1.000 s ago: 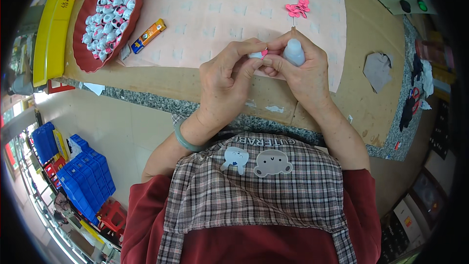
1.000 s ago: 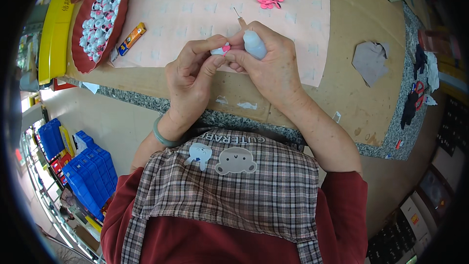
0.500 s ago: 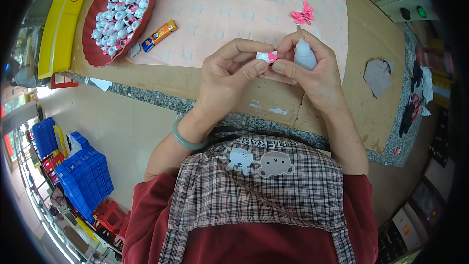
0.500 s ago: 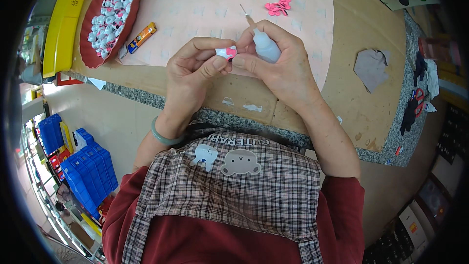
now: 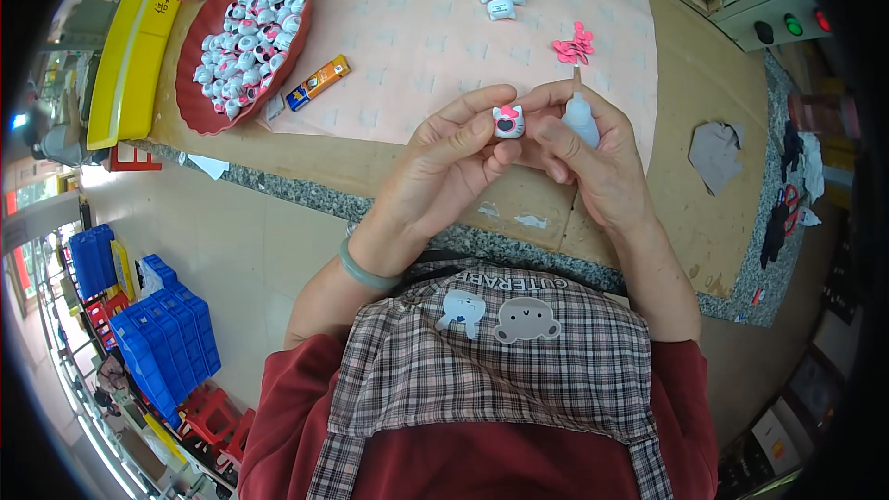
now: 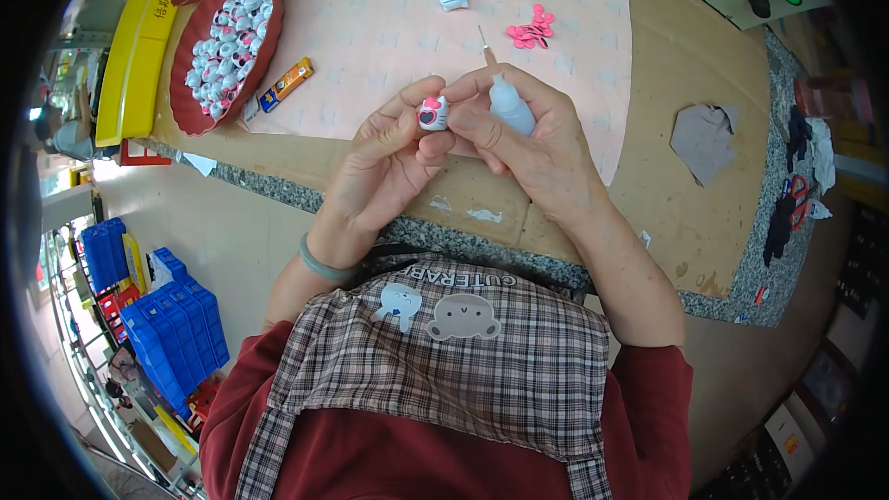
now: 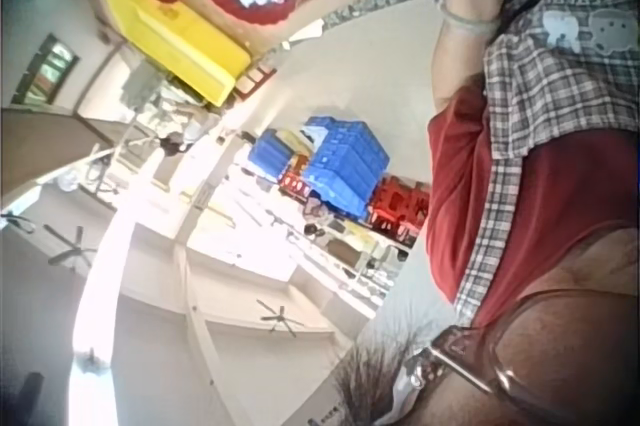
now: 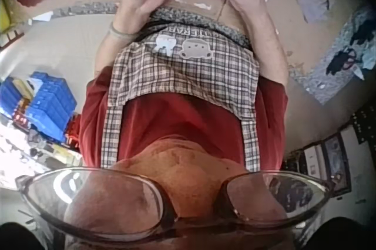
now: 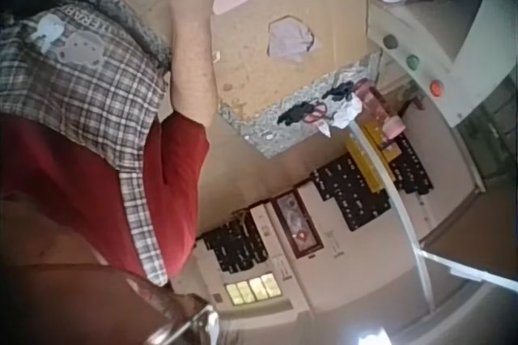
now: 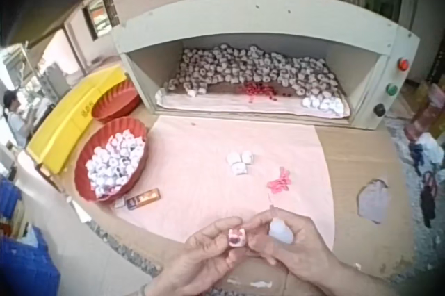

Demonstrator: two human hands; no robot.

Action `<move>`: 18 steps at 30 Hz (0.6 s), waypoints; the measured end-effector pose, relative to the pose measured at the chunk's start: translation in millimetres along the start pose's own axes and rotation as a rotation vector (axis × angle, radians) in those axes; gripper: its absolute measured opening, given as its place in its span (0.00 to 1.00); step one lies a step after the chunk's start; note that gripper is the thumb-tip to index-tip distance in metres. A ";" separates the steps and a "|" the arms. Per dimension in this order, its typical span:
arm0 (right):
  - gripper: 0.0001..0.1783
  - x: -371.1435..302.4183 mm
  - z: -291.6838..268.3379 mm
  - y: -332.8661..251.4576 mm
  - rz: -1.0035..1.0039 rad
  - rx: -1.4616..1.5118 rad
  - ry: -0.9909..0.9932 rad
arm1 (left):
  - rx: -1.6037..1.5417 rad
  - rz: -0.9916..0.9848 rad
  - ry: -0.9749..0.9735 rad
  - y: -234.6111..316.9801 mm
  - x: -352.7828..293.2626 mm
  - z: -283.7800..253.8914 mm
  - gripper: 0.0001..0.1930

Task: Assembling small plastic toy components by gluing pink bows onto character heads at a workstation.

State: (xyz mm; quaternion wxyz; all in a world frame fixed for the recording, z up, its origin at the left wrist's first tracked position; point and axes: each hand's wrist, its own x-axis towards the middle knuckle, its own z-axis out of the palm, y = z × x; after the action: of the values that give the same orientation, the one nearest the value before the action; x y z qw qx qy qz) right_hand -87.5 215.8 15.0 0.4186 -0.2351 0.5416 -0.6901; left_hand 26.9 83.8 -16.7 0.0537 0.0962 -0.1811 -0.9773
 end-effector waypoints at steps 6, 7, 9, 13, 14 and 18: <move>0.09 3.2 4.1 4.3 -0.009 -0.147 0.028 | 0.377 0.162 0.057 1.5 -1.8 5.1 0.16; 0.08 3.8 5.7 6.5 -0.035 -0.181 0.035 | 0.445 0.193 0.071 0.8 -2.9 6.3 0.15; 0.08 6.0 11.0 12.9 -0.067 -0.208 0.019 | 0.524 0.243 0.097 0.6 -5.0 8.4 0.15; 0.06 8.6 18.7 25.0 -0.094 -0.147 0.134 | 0.611 0.281 0.194 -6.5 -0.1 5.5 0.15; 0.06 6.5 17.4 25.1 -0.118 -0.245 0.172 | 0.613 0.281 0.177 -9.0 1.3 -0.1 0.15; 0.06 3.3 10.7 24.0 -0.082 -0.299 0.208 | 0.582 0.272 0.164 3.4 -3.1 -0.2 0.15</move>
State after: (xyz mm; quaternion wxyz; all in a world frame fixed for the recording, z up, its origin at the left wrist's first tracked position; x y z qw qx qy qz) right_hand -73.2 205.7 -4.9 0.2922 -0.2441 0.6685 -0.6388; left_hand 30.2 81.0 -15.1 0.1683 0.1610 -0.4590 -0.8574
